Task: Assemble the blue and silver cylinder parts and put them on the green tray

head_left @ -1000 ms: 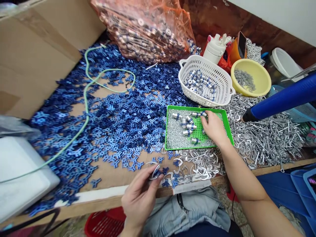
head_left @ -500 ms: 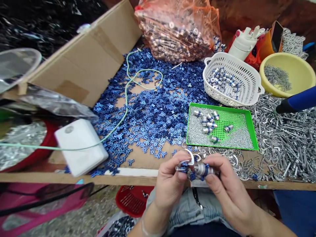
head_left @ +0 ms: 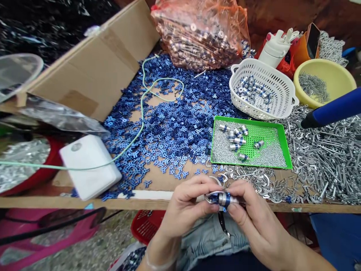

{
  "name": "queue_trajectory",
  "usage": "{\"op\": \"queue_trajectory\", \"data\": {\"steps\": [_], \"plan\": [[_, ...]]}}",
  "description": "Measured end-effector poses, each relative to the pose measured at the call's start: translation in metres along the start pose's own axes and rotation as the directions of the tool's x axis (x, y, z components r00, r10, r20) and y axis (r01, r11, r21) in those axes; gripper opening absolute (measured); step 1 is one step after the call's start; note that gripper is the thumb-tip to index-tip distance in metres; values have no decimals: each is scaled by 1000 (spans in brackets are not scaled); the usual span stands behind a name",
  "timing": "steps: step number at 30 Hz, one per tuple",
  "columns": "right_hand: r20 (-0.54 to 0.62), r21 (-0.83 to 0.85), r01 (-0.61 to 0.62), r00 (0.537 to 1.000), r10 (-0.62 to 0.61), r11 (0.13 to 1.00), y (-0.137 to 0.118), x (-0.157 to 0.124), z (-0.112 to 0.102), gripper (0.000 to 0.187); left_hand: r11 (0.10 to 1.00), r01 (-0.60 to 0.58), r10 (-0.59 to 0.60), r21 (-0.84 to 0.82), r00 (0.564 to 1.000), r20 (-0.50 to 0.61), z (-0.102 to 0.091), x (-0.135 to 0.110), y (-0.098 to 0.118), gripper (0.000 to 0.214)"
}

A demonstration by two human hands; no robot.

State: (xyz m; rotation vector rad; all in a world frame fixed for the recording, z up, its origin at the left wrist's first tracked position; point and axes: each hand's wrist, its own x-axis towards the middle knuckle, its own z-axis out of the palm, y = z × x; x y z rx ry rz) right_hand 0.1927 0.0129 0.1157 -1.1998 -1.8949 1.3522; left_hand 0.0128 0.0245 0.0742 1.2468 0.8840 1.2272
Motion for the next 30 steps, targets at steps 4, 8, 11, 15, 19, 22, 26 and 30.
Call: {"op": "queue_trajectory", "data": {"steps": [4, 8, 11, 15, 19, 22, 26, 30], "plan": [[166, 549, -270, 963, 214, 791, 14, 2, 7, 16, 989, -39, 30, 146, 998, 59, -2, -2, 11, 26], [194, 822, -267, 962, 193, 503, 23, 7, 19, 22, 947, -56, 43, 315, 998, 49, -2, -8, 22, 37], [48, 728, -158, 982, 181, 667, 23, 4, 22, 17, 975, 40, -50, 218, 998, 43, -4, -9, 25, 31], [-161, 481, 90, 987, -13, 872, 25, 0, 30, 16, 956, 150, -148, -254, 989, 25, 3, -4, 11, 15], [-311, 282, 240, 939, -148, 929, 33, 3, 49, 28, 680, 262, -347, -684, 938, 15, 28, -1, -2, 15], [-390, 273, 229, 914, -110, 934, 37, 6, 62, 31, 612, 191, -395, -768, 915, -87, 46, -4, -2, 13], [-414, 95, 242, 892, -182, 966, 36, 12, 70, 47, 670, 51, -369, -741, 889, -272, 57, -8, -2, 9], [-415, -48, 299, 862, -291, 953, 30, 20, 71, 52, 670, 7, -382, -743, 860, -337, 57, -5, -5, 8]]}}
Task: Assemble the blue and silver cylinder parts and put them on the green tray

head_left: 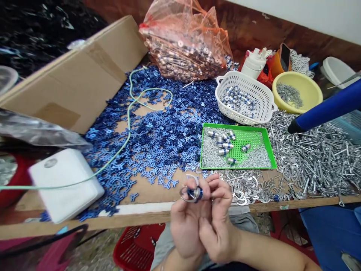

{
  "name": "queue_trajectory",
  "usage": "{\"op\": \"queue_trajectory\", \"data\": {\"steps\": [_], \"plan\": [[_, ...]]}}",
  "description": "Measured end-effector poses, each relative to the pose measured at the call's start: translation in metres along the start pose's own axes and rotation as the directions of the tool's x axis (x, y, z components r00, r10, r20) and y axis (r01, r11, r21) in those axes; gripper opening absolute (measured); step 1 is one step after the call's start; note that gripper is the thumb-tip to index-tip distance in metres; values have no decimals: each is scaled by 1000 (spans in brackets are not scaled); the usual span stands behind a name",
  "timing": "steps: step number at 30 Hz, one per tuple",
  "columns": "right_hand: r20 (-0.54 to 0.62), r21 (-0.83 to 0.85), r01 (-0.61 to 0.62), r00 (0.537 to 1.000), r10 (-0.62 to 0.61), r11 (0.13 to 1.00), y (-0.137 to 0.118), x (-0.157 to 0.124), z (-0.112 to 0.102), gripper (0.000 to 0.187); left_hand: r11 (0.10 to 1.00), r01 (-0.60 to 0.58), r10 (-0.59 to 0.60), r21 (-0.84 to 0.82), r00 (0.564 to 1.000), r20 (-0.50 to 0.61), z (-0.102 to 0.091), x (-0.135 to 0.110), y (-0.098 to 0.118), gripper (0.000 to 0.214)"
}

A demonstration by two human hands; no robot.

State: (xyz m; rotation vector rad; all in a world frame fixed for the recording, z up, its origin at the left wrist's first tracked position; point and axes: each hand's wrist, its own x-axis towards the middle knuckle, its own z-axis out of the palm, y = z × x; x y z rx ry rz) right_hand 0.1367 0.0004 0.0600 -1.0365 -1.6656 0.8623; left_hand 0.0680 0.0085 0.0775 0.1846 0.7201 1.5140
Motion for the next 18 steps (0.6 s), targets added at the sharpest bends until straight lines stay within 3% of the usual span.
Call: {"op": "queue_trajectory", "data": {"steps": [6, 10, 15, 18], "plan": [[124, -74, 105, 988, -95, 992, -10, 9, -8, 57, 995, -99, 100, -29, 995, 11, -1, 12, 15, 11], [110, -117, 176, 980, -164, 977, -14, 9, -32, 45, 941, -304, 267, 150, 938, 222, -12, 11, 23, 13], [-65, -185, 166, 981, -180, 969, -21, 11, -60, 38, 653, -573, 348, 495, 808, 475, -24, 7, 10, 13], [39, -251, 223, 975, -221, 942, -24, 11, -63, 31, 469, -705, 355, 532, 702, 618, -22, 7, 4, 14]]}}
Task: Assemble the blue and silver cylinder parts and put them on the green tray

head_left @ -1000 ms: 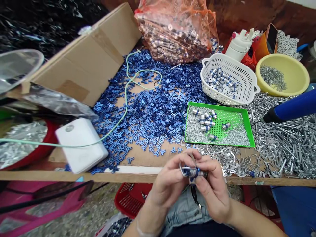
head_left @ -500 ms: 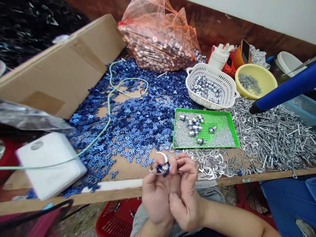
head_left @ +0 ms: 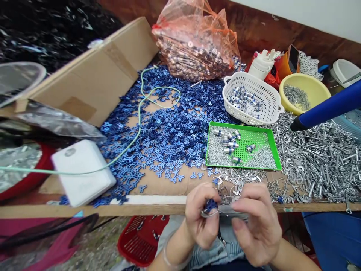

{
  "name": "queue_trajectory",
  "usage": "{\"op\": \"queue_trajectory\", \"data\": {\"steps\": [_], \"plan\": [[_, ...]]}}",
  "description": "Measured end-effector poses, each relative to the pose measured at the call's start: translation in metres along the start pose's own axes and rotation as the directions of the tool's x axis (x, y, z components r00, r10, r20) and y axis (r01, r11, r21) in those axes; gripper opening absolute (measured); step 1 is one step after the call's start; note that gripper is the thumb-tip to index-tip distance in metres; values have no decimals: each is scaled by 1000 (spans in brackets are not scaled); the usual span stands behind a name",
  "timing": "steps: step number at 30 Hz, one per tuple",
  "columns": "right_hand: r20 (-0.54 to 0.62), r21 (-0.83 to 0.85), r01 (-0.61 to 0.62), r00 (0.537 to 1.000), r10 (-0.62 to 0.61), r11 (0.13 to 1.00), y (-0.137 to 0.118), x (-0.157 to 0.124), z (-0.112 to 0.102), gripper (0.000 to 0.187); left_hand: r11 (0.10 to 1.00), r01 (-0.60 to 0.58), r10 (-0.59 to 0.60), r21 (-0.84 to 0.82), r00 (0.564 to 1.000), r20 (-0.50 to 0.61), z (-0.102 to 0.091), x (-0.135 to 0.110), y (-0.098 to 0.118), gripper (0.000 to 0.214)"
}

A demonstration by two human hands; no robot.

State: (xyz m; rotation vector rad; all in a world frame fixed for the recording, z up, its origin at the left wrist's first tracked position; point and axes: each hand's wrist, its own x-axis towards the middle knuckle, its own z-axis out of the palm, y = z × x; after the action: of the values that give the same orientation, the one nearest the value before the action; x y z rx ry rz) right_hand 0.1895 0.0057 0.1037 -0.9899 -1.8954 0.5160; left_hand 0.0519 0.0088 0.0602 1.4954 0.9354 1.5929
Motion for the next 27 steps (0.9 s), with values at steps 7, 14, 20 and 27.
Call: {"op": "queue_trajectory", "data": {"steps": [7, 14, 20, 27], "plan": [[50, -31, 139, 989, -137, 990, 1, -5, 2, 16, 958, -232, 225, 168, 972, 59, 2, 3, -6, 12], [-135, -116, 22, 990, -38, 993, 11, -5, -3, 29, 952, -241, 229, 188, 970, 80, 0, 2, -10, 11], [-792, 145, -162, 572, 213, 976, 84, 48, -63, 44, 982, -125, 104, 142, 984, 145, -7, -6, -21, 9], [-742, 113, -188, 637, 208, 976, 102, 84, -85, 51, 988, -27, -4, 152, 980, 198, -4, -15, -31, 12]]}}
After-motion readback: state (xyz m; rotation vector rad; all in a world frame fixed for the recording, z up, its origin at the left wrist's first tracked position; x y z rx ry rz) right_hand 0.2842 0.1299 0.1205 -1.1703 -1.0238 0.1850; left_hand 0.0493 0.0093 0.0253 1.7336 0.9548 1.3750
